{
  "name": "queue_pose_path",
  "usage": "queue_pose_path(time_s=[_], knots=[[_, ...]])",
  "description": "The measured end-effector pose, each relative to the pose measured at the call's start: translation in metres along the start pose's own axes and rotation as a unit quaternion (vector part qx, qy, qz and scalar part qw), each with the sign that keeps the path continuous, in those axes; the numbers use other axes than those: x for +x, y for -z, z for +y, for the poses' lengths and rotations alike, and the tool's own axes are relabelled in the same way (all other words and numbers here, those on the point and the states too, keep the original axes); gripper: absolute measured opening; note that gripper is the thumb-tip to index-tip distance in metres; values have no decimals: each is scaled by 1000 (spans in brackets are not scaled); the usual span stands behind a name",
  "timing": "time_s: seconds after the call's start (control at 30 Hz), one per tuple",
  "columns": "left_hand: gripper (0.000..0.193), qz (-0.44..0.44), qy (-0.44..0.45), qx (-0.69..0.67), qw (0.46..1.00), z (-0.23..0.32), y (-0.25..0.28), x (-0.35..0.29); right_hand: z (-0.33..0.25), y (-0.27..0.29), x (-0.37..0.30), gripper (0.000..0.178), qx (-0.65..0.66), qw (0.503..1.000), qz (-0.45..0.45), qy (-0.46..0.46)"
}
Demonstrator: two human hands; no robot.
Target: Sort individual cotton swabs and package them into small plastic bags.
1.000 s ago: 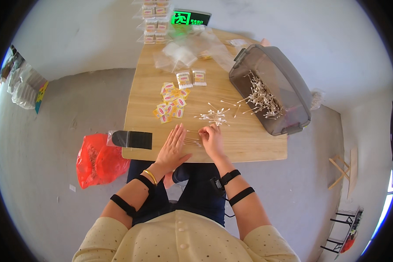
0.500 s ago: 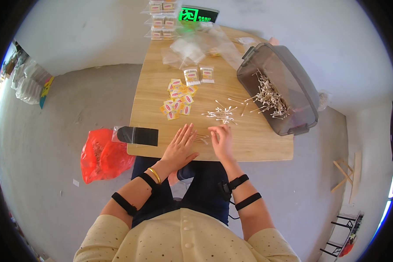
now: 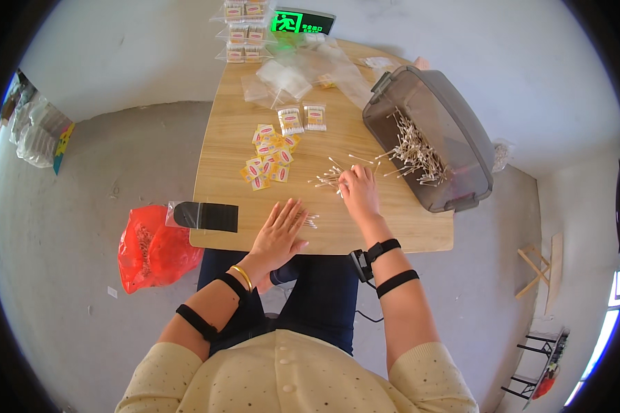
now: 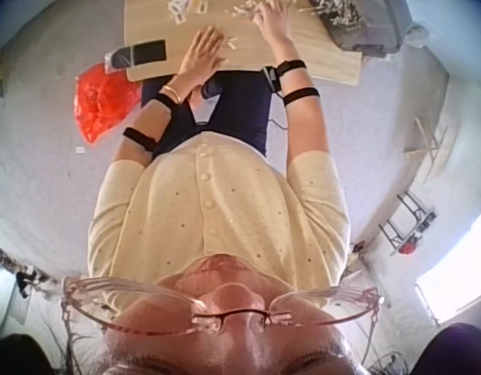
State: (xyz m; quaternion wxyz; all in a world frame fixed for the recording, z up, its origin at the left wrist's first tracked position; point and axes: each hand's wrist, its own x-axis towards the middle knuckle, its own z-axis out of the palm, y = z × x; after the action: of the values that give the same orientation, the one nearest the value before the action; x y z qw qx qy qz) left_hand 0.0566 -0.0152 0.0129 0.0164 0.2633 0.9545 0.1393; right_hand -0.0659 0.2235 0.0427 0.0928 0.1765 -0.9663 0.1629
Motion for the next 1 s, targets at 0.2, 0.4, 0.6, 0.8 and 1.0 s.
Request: queue_pose_path(time_s=[0.2,0.4,0.6,0.8,1.0], knots=[[75,8,-5,-12,1000,2,3,0,12,-3,14,8,32,999,37,11],[75,7,-6,4,1000,0,0,0,16,6,6,6,231,969,14,-91],[78,1,3,14,1000,-1,-1,-1,-21,3,-19,7,165,984,-46,-53],[80,46,1,-53,998,1,5,0,-54,-19,-29,8,78,997,-3,-3],[79,20,-1,-22,1000,2,5,1,-29,-18,-8,14,6,997,49,-66]])
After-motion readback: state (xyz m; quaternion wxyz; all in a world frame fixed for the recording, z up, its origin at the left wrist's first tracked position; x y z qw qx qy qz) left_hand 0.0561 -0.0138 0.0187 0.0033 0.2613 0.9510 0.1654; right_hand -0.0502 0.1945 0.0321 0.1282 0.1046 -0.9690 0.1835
